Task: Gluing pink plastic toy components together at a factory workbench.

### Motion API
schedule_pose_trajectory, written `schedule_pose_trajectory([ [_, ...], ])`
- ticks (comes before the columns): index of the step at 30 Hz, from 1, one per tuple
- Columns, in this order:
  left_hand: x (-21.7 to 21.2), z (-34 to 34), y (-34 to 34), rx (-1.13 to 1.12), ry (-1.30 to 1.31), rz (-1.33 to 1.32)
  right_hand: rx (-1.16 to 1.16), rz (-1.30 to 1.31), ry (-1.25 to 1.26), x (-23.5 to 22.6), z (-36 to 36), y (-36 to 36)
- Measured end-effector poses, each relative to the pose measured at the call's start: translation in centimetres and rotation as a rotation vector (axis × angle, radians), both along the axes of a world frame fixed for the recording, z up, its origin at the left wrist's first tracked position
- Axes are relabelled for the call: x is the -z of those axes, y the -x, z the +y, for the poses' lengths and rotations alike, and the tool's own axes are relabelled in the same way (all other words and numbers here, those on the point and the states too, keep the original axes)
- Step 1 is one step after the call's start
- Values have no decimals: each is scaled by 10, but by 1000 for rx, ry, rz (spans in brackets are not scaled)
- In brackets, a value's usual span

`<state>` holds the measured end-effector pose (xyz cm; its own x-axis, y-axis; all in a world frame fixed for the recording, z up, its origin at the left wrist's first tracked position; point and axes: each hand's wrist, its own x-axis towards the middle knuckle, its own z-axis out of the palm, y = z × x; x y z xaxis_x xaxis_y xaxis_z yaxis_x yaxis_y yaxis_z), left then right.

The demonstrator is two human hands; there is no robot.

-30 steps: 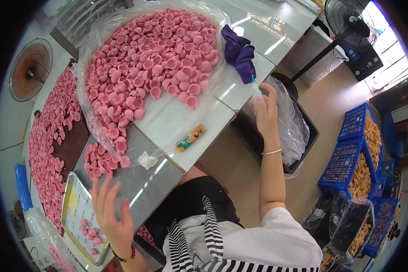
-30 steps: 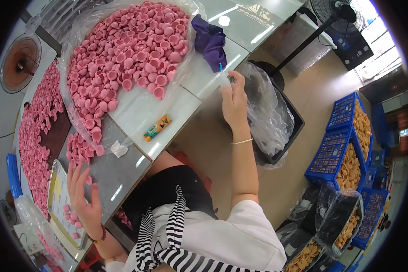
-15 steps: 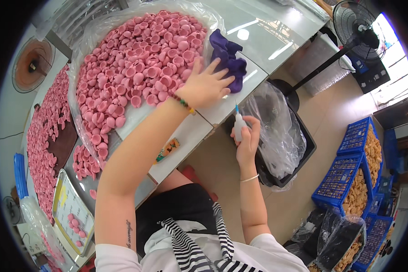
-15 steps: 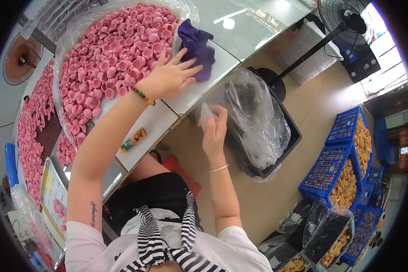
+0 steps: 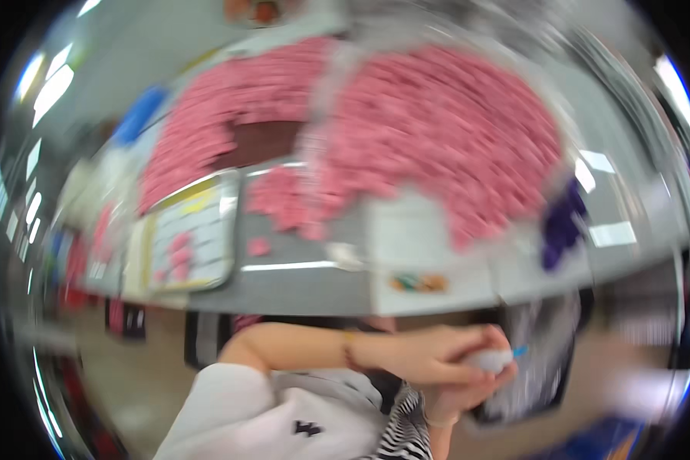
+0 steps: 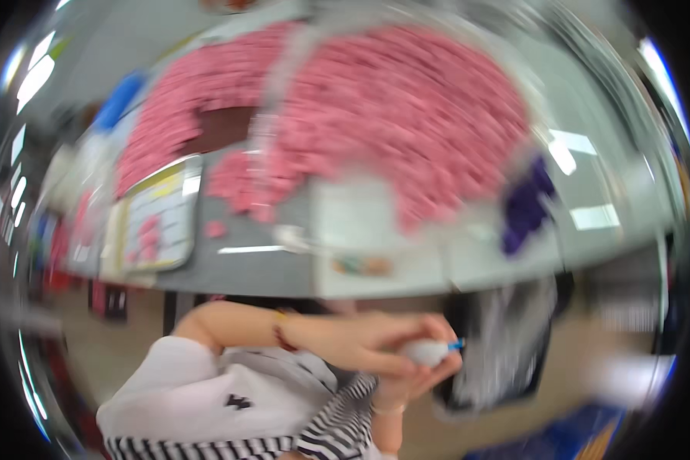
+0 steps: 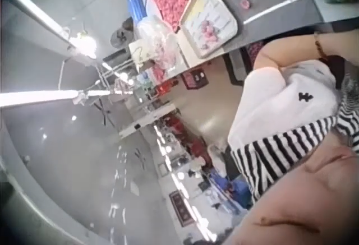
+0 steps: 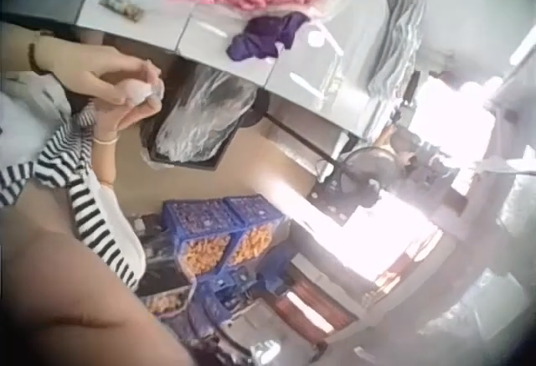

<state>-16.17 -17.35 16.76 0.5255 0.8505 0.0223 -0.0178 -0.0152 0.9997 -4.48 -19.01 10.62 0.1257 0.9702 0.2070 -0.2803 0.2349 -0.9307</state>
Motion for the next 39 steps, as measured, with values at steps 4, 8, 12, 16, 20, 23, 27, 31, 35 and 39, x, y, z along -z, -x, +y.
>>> schedule_pose_trajectory([
  [4, 19, -49, 27, -346, 51, -75, -37, -96, -58, -20, -20, 39],
  [8, 12, -93, 60, -528, 39, -308, -319, -923, -541, -26, -3, 20],
  [12, 8, -129, 79, -556, 166, -444, -401, -1185, -693, -17, -4, 42],
  [16, 21, -140, 62, -396, 135, -454, -324, -1319, -618, -16, -17, 46],
  [20, 35, -106, 43, -120, 118, -604, -139, -1178, -380, 8, 23, 10],
  [23, 53, -100, 34, -90, 119, -566, 307, -481, -100, 7, 8, -27],
  [27, 159, -61, 23, -298, -197, -85, 322, -75, 435, 71, 28, -44],
  [31, 313, 8, -4, -269, 27, 124, 74, -211, 731, 207, 52, -88],
  [35, 322, 31, -41, -88, -8, 218, 246, -300, 736, 253, 32, -96],
  [39, 327, 31, -56, -95, -44, 258, 295, -500, 597, 262, 31, -105],
])
